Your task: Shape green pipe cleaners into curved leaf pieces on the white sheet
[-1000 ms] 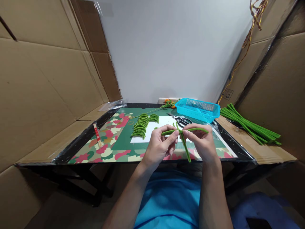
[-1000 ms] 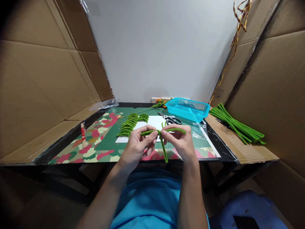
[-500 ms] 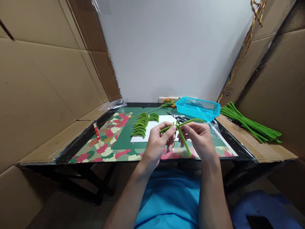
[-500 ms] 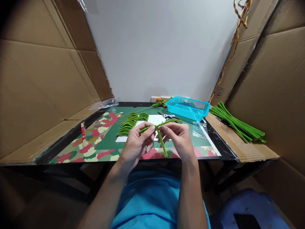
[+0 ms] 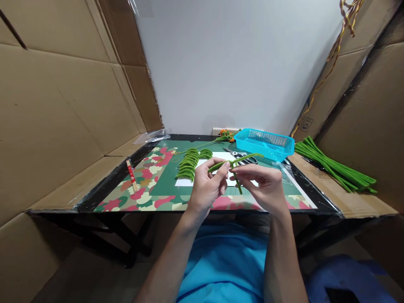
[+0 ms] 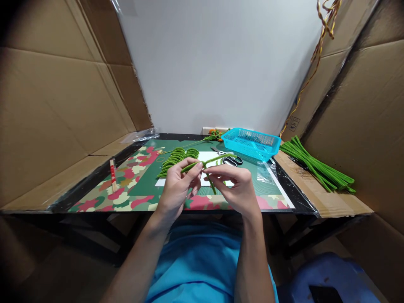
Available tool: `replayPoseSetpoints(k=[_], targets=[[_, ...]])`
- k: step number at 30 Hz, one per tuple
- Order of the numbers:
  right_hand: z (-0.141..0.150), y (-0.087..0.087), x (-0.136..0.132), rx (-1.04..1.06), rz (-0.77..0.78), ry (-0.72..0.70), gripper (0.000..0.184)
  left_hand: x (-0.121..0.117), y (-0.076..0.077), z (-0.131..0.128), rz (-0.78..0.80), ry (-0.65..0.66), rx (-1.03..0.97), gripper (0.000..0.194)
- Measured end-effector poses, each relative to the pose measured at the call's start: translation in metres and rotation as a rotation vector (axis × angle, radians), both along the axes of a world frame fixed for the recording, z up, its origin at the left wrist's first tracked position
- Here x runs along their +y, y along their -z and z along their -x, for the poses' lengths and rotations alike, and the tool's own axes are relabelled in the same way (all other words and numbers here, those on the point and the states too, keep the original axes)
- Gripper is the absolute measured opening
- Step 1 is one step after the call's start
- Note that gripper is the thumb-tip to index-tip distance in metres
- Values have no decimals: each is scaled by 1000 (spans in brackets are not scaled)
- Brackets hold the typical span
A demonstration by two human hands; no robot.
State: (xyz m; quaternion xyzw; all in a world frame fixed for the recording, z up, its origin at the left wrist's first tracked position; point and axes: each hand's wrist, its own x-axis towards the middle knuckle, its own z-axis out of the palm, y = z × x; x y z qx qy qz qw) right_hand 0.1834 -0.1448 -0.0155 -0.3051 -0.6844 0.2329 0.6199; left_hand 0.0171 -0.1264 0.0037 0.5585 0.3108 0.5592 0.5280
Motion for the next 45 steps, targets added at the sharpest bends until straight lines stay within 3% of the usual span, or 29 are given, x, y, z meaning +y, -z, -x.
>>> replayPoseSetpoints(k=[10,18,27,30,33,36,39,42,45], targets=[[6,2,7,-16,-91,93,19,4,6,0,-64,-74,81,25],[0,3,12,-274,-297,471,17,7,8,4,-37,43,78,26],[7,3,16,-332,-332,456,21,17,10,4,-36,-38,85,37],[5,1,17,-342,-345,437,16,24,3,7,0,52,123,38],[-1,-8,23,-373,-359,407,11,41,-9,13,114,243,157,31],[-10,-24,44,-544,-329,438,10,70,-22,12,209,372,178,23],[-30,-40,80,-797,-310,447,11,104,-26,-5,274,334,153,17],[-56,-45,120,-960,-303,320,15,127,-17,-29,323,206,43,12],[-75,-36,147,-894,-209,170,20,133,-2,-47,293,166,18,12]])
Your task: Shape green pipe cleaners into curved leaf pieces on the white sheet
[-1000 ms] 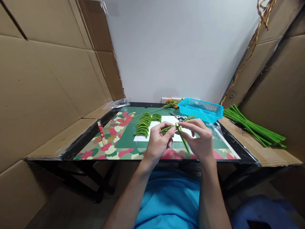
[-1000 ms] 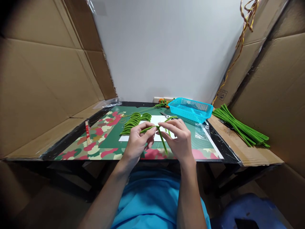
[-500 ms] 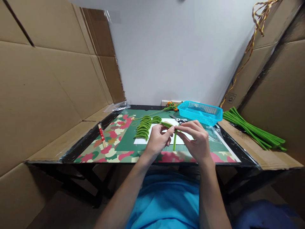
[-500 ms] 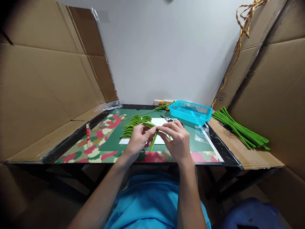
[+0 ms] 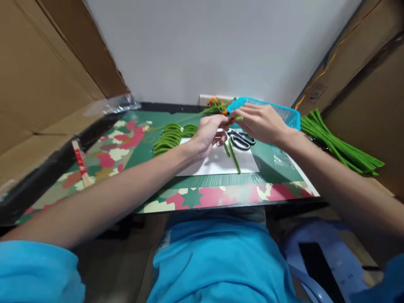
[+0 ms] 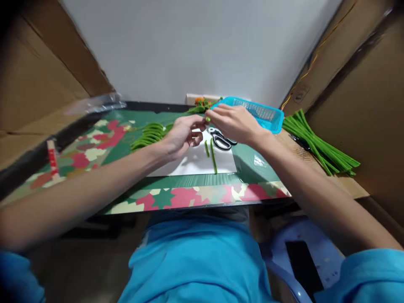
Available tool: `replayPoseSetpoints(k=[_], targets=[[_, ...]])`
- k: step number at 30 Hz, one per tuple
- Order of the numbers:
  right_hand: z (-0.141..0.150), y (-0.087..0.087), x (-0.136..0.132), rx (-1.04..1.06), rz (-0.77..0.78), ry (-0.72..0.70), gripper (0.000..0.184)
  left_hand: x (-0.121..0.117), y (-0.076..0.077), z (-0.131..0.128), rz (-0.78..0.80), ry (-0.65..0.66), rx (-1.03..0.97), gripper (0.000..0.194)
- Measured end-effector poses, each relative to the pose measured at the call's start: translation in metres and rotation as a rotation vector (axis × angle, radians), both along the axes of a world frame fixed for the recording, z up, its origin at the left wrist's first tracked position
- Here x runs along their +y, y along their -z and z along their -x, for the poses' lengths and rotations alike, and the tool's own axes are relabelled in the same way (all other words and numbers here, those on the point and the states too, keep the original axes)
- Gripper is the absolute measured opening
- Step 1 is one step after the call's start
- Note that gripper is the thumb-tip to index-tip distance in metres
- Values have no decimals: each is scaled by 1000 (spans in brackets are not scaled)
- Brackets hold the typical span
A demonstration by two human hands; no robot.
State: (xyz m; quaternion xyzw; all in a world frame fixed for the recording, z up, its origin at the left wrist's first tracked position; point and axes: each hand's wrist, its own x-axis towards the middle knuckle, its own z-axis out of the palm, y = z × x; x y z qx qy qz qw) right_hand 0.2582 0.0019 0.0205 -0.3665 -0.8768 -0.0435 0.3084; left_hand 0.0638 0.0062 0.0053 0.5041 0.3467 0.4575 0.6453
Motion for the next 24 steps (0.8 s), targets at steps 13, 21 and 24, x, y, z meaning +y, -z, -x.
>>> replayPoseSetpoints(k=[13,21,24], targets=[[16,19,-12,612,655,17,44,-23,18,14,-97,21,78,35],[28,31,-27,626,704,82,25,-27,24,27,228,142,118,43],[35,34,-31,650,607,111,17,-26,24,29,314,158,123,47]])
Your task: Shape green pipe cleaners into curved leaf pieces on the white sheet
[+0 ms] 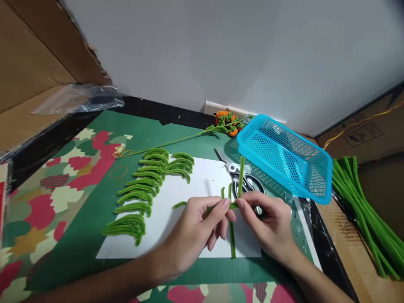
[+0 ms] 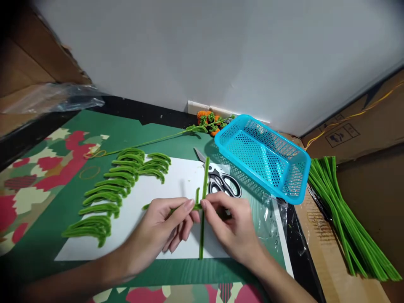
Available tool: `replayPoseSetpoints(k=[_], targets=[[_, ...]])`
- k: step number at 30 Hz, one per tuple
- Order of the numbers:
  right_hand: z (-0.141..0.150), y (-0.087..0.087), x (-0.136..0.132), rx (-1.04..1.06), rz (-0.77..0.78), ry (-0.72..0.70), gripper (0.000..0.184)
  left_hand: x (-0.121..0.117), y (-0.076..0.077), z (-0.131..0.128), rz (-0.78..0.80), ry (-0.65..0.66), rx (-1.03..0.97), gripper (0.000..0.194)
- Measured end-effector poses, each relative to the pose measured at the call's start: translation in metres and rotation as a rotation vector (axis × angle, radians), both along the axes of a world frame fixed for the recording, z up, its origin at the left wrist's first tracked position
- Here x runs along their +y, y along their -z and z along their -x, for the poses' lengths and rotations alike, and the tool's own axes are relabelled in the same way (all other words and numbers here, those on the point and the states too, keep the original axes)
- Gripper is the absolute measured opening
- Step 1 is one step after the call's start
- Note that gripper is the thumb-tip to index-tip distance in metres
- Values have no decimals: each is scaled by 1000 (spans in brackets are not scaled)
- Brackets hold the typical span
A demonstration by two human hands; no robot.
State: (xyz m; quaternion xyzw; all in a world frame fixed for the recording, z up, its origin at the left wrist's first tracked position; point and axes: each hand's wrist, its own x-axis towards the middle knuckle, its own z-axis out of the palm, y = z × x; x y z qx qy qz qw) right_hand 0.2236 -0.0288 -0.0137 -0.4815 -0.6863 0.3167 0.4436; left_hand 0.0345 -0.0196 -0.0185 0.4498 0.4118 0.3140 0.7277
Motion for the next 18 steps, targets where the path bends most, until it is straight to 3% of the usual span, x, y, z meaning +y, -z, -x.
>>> replayPoseSetpoints(k=[11,18], targets=[[8,12,7,-121,-289,6,6,1,1,2,-11,-50,7,33],[5,18,12,-64,-176,-60,2,4,-1,2,-34,-91,46,34]])
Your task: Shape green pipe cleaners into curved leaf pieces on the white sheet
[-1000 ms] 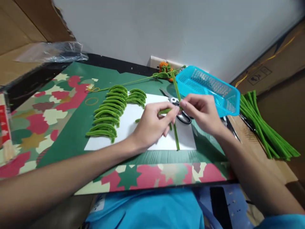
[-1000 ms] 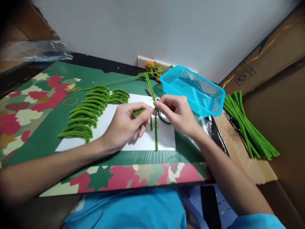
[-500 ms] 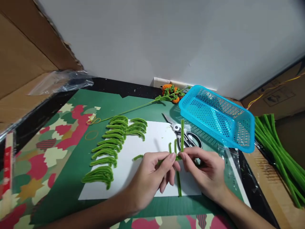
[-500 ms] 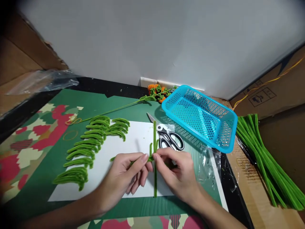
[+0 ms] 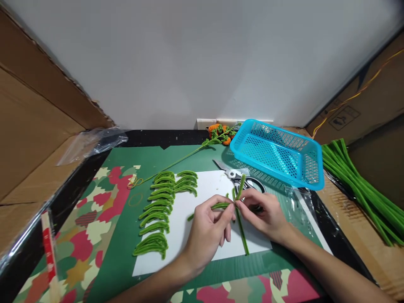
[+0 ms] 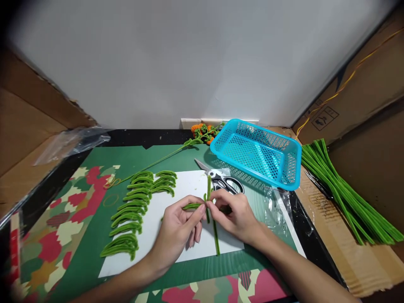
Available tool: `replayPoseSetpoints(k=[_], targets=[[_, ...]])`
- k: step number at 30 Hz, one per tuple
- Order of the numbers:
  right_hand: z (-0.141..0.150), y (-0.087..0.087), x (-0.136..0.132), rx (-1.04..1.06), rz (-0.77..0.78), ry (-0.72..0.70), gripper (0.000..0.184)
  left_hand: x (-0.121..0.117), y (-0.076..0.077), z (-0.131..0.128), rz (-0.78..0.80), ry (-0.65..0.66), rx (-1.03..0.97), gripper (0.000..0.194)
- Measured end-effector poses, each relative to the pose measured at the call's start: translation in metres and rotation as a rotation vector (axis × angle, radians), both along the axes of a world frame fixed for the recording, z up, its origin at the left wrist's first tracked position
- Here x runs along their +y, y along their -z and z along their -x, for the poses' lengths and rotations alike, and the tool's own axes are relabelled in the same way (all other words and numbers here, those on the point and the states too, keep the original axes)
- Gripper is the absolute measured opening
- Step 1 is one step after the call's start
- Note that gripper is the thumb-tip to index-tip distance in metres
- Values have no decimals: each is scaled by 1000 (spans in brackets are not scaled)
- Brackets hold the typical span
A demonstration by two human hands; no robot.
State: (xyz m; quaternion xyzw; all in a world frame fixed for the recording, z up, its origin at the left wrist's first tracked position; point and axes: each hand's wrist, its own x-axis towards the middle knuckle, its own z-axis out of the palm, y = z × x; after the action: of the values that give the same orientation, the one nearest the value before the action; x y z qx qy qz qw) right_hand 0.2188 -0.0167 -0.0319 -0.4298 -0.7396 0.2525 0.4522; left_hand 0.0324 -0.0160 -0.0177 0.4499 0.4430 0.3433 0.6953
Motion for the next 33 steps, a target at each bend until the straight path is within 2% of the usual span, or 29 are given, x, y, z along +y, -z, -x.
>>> replayPoseSetpoints(k=[7,13,18,23,29,33], targets=[[-14,-1,-1,-61,-53,-61,8,2,-1,-3,4,2,8,36],[-14,0,0,-29,13,-121,34,3,5,-1,-10,-17,35,41],[-14,2,5,11,6,-135,21,4,16,3,-60,6,51,41],[-15,-5,7,-20,-50,-144,29,7,12,4,-97,-11,81,41],[-13,-12,7,32,80,-163,13,8,2,-1,-151,-27,54,43],[-12,-14,10,166,298,-246,9,10,5,-1,-183,-45,60,43]])
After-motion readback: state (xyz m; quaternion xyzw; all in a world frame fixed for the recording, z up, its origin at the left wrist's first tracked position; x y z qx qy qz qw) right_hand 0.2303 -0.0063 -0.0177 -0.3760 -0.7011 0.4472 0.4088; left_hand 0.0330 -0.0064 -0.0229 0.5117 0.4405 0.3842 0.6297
